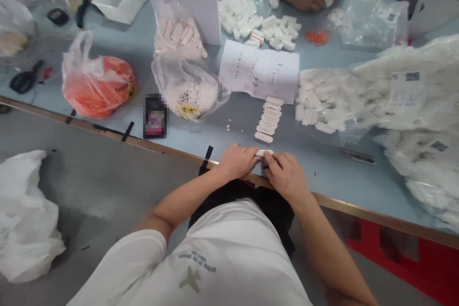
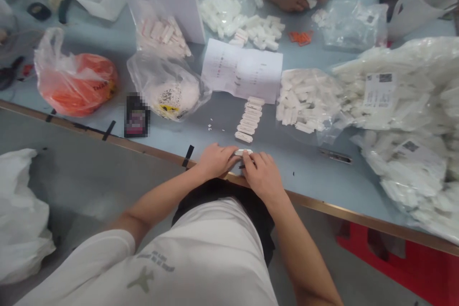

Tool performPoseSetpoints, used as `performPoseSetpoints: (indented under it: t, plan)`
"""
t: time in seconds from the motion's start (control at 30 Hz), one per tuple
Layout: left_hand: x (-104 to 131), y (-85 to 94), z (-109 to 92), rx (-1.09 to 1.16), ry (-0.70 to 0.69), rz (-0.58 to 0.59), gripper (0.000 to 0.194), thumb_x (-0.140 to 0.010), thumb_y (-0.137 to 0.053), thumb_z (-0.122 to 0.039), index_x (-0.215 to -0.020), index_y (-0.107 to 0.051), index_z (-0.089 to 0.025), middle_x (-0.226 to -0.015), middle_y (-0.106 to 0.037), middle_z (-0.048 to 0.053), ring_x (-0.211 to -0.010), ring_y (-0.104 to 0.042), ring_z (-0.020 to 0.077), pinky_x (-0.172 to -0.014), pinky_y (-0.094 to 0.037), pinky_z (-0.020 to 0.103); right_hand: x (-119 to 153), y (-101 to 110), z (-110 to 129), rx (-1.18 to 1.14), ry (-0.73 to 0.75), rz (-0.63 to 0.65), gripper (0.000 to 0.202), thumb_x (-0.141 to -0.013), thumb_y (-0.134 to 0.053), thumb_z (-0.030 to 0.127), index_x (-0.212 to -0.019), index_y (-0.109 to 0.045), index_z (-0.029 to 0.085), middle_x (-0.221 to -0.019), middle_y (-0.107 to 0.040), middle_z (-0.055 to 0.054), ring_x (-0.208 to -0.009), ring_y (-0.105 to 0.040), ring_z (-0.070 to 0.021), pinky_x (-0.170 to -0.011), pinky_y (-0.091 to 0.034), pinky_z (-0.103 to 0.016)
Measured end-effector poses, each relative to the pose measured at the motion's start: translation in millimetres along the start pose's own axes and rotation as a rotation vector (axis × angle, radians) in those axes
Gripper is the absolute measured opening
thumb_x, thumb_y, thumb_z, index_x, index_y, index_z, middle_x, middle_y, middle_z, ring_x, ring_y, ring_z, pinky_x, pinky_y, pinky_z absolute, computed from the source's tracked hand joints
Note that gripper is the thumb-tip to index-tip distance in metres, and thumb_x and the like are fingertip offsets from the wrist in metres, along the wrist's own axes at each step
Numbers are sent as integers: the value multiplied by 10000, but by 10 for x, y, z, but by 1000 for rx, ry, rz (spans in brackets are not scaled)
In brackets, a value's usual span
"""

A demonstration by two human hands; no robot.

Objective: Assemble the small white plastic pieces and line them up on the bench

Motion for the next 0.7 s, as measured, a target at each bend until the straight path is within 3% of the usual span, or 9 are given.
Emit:
performPoseSetpoints:
  t: [0.7]
  plan:
    - [-6, 6, -2, 11, -6, 25, 384, -1021, -396, -460, -1115, -650, -187, -890, -765, 93, -775, -710, 217, -715, -413, 343, 18, -1, 23, -14, 20, -12, 273, -914, -507, 161, -1136, -657, 104, -842, -665, -107, -775, -510, -239, -691, -374, -371]
Point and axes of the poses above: each hand's wrist, its own x-axis away from the middle knuckle, its own y-axis out of the back of the hand, z = x × y, the point moved 7 cm from there along -x, towards the middle knuckle
